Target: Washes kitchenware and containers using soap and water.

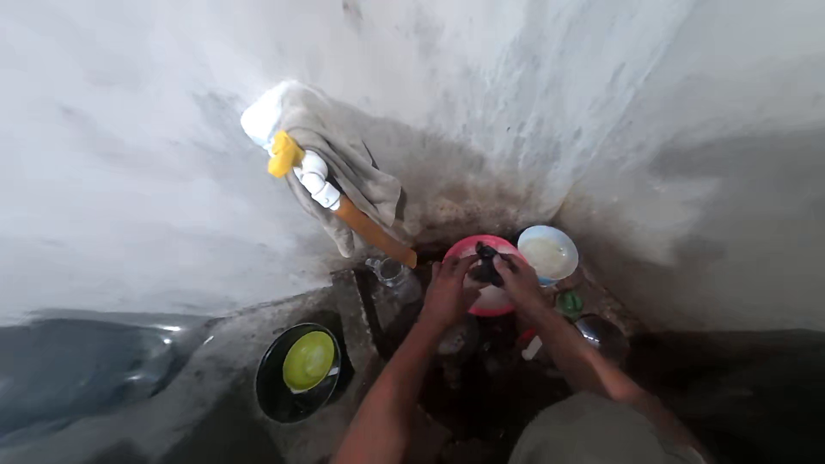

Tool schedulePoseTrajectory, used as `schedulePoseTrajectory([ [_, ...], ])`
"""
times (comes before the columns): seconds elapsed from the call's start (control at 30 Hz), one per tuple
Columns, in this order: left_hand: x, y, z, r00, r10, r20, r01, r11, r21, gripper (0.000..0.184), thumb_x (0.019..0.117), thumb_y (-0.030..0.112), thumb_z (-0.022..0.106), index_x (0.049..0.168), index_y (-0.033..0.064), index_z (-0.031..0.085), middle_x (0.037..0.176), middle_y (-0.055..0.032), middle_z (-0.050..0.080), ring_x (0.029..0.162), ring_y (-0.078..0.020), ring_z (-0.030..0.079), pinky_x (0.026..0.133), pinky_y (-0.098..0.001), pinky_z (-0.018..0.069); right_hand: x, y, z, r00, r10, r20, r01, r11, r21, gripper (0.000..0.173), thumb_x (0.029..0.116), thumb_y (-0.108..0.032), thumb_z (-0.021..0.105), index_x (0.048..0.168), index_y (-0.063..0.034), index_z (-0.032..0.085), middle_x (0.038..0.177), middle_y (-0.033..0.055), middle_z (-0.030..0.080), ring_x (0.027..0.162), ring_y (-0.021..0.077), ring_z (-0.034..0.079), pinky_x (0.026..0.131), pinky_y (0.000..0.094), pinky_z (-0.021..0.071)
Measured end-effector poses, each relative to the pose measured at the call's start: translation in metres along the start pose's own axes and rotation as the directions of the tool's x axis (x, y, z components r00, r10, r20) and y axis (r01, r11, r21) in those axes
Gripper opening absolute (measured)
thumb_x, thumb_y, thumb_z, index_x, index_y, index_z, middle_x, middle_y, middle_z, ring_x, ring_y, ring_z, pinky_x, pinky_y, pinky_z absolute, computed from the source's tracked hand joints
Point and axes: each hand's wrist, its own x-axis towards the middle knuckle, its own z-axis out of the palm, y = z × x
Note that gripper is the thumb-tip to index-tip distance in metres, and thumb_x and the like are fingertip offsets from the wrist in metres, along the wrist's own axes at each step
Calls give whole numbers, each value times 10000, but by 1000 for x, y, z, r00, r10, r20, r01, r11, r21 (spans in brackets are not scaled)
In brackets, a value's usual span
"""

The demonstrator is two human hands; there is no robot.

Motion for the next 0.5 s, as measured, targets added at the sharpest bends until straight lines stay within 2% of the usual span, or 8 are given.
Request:
schedulePoseTrajectory([
  [0.13,-52,-13,5,998,-2,-56,0,1000,-23,691,898,344,778,1510,179,502,1448,-161,537,1299,-361,545,1069,-514,494,-27,-3,32,971,111,211,-115,993,4,606,1111,-478,303,1168,-20,696,1130,164,700,1093,238,665,950,472,549],
  [0.23,-91,-19,-1,999,-49,-16,48,996,-79,711,936,467,722,1546,211,462,1459,-92,561,1251,-219,622,1043,-444,544,-40,-2,40,852,172,494,-210,977,22,686,1098,-558,223,1414,-56,567,1374,147,625,1282,199,591,1075,434,498],
  [0.3,-110,-21,-8,979,-199,47,203,914,-351,599,982,408,682,1512,194,501,1404,-43,622,1143,-113,667,975,-336,575,-46,-8,45,728,97,678,-115,993,-19,656,1093,-554,271,1425,-58,544,1351,124,632,1245,150,603,1067,380,504],
  [0.33,-117,-18,-13,936,-330,125,341,758,-555,469,1024,348,631,1460,195,554,1299,-27,672,938,-89,693,785,-275,595,-47,-11,48,659,64,749,-49,998,-42,638,1088,-553,318,1401,-54,563,1301,116,656,1196,138,630,1047,368,521],
  [0.37,-124,-17,-19,862,-444,243,469,521,-713,358,1066,348,544,1379,187,613,1130,-35,704,737,-100,650,600,-251,544,-48,-15,52,590,53,805,25,996,-84,618,1078,-551,374,1380,-52,580,1256,109,674,1148,132,649,1025,366,529],
  [0.4,-128,-18,-26,770,-491,407,576,260,-775,362,1083,426,454,1275,184,643,983,-45,703,615,-98,593,495,-228,473,-50,-22,56,529,62,846,104,985,-137,590,1067,-543,432,1351,-50,589,1184,104,687,1065,131,670,971,364,552],
  [0.47,-136,-22,-36,658,-391,643,654,-125,-746,547,1051,588,367,1087,120,647,857,-91,680,476,-79,519,376,-184,384,-57,-34,61,464,96,881,234,945,-227,529,1030,-519,553,1286,-62,628,1080,94,700,962,141,682,922,391,560],
  [0.5,-141,-22,-36,657,-359,663,640,-199,-742,584,1045,609,355,1071,99,640,846,-100,673,476,-79,524,376,-178,389,-61,-38,63,469,100,877,268,930,-250,525,1004,-518,604,1268,-65,643,1073,93,704,959,146,682,930,404,555],
])
